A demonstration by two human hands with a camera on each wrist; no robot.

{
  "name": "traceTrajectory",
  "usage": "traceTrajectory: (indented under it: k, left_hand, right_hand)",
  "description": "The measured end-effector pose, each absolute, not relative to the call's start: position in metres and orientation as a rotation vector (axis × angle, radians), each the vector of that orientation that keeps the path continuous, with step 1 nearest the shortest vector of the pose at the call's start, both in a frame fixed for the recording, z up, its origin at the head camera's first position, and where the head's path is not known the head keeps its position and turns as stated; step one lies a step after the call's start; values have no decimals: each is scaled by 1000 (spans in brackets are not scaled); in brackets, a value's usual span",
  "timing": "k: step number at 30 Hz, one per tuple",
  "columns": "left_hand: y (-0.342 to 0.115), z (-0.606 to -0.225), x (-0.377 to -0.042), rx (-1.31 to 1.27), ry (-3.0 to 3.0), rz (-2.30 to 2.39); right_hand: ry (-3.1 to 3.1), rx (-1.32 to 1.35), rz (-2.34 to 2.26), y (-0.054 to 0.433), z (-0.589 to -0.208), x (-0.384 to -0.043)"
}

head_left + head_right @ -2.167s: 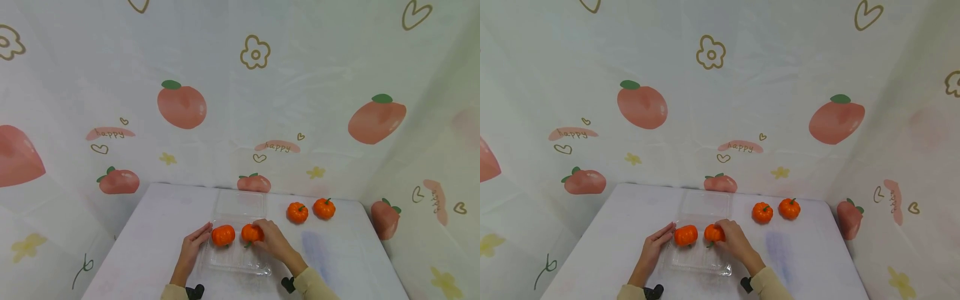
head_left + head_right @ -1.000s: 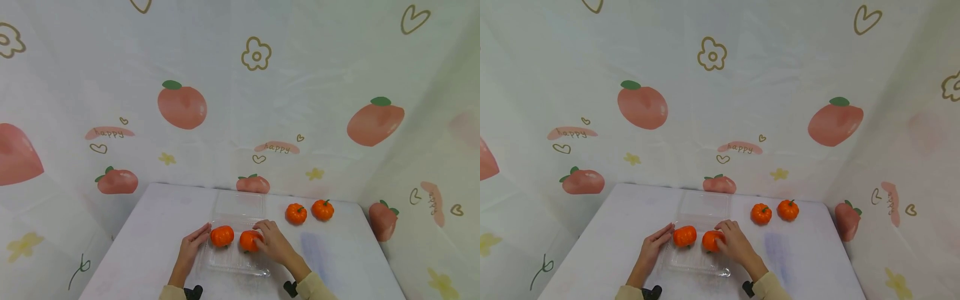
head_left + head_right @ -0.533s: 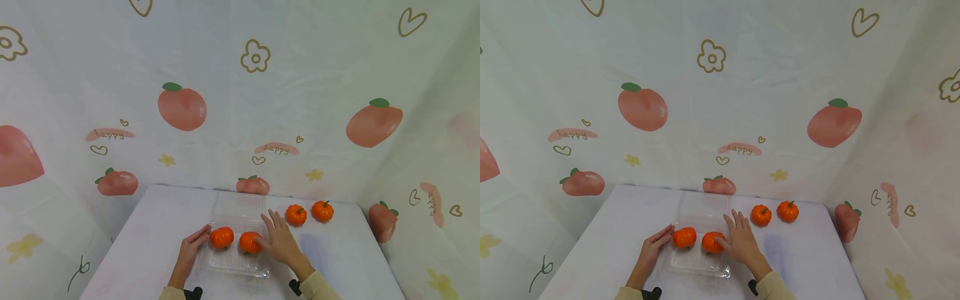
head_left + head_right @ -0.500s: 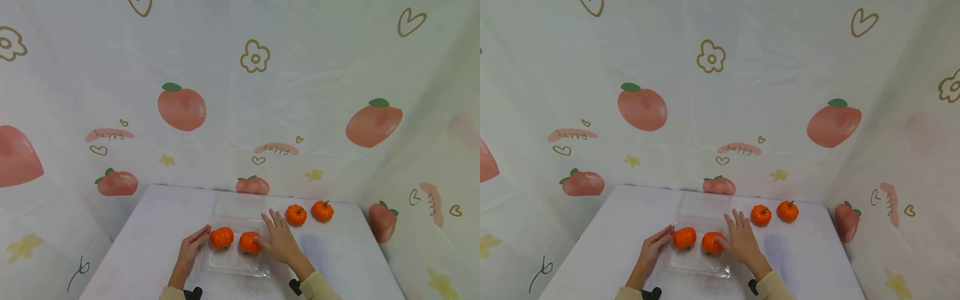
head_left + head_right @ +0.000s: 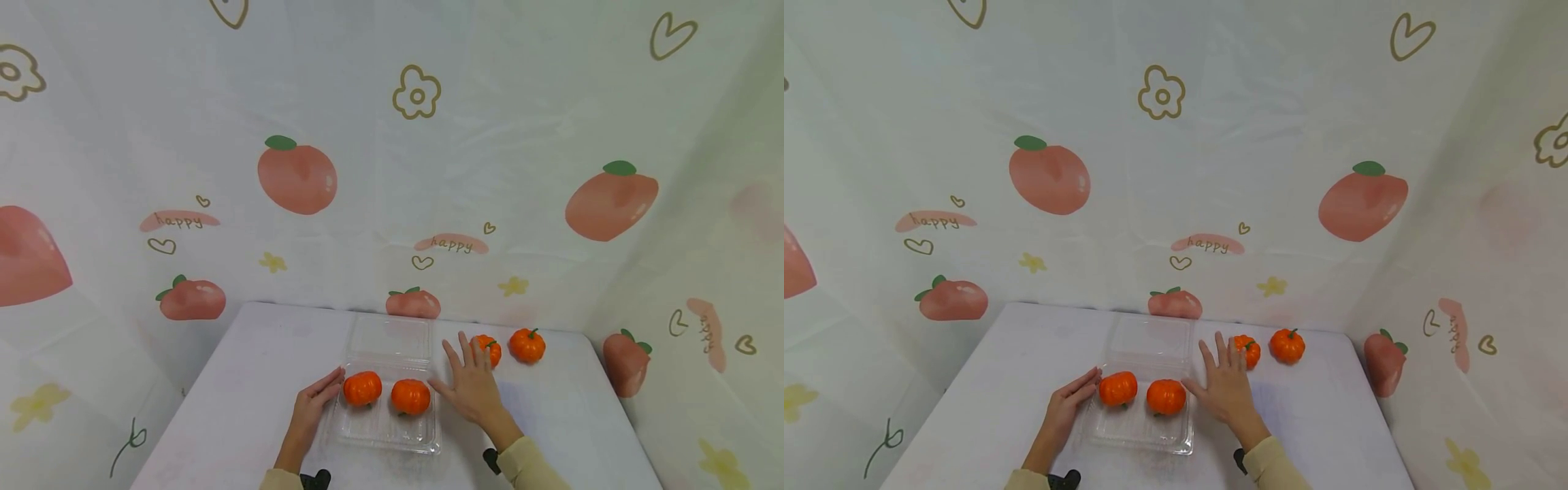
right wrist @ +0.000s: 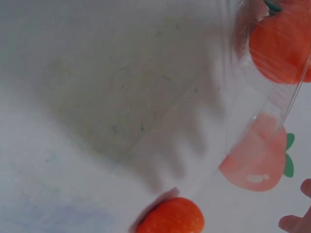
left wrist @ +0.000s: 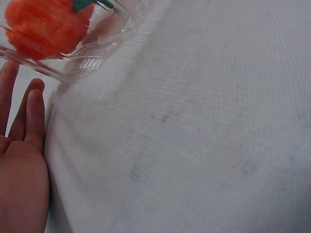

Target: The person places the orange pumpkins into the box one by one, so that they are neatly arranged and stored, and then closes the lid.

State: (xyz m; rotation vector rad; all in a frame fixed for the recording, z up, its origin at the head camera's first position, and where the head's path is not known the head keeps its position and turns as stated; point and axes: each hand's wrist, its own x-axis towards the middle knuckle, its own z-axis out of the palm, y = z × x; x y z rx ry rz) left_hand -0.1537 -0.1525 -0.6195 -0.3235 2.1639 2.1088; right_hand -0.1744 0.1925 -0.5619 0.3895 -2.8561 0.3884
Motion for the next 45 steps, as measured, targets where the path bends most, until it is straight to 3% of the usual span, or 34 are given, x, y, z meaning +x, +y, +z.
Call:
traceTrajectory:
  k: [25, 45]
  left_hand:
    - [-154, -621, -154, -316, 2179, 2103]
    - [-152, -622, -153, -346, 2206, 2074]
  right_hand:
    - [-2914, 200, 450, 246, -580, -196]
    - [-2956, 83, 637, 259, -588, -206]
